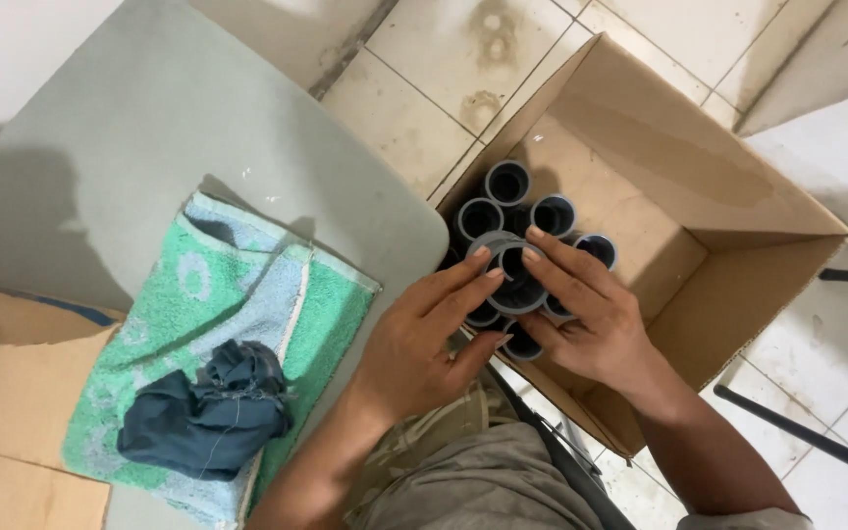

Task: The person wipes the exterior of small gray PVC pipe fittings with a dark cloth on a green towel, then places the cleaned fitting into a cardboard box. The person repeats this process with another fitting.

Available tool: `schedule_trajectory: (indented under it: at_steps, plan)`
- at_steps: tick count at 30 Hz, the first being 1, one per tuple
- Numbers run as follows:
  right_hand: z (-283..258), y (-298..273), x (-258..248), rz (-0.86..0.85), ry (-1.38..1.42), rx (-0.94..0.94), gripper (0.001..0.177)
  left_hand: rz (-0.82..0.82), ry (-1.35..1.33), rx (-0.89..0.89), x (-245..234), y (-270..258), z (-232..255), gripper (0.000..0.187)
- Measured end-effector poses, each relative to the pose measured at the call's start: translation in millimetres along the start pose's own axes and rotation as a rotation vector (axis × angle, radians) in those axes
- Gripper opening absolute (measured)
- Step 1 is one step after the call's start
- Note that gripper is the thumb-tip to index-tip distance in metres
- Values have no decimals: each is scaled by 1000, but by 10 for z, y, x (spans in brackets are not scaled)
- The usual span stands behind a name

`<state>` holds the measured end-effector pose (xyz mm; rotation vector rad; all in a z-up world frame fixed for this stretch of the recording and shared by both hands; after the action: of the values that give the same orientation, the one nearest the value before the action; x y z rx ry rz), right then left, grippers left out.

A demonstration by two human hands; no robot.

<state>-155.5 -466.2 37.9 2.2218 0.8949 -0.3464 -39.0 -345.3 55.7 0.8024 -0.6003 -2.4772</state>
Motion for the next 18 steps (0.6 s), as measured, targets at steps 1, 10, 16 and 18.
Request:
schedule_trajectory:
  at_steps: [1,10,16,18]
  plan:
    - [27,-25,48,-9,11,-5,44,8,10,-8,14,-67,-43,50]
    - [223,-186,275,-56,32,74,46,67,-14,-98,79,-387,-221,54]
    - [228,-224,166,-56,31,144,51,39,-85,-114,175,-334,-212,53]
    - [271,-252,116,-58,42,182,54,9,-94,-121,221,-296,-212,54]
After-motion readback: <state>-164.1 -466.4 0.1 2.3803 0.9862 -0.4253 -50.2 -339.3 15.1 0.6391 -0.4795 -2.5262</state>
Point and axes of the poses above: each hand's wrist, its own y-axis towards the middle knuckle, its own x-axis out of the palm, z = x × y, the point moved 5 cm from there along y, towards the middle knuckle, and after that the axes turned 8 degrees about x, right-handed, at the moved point
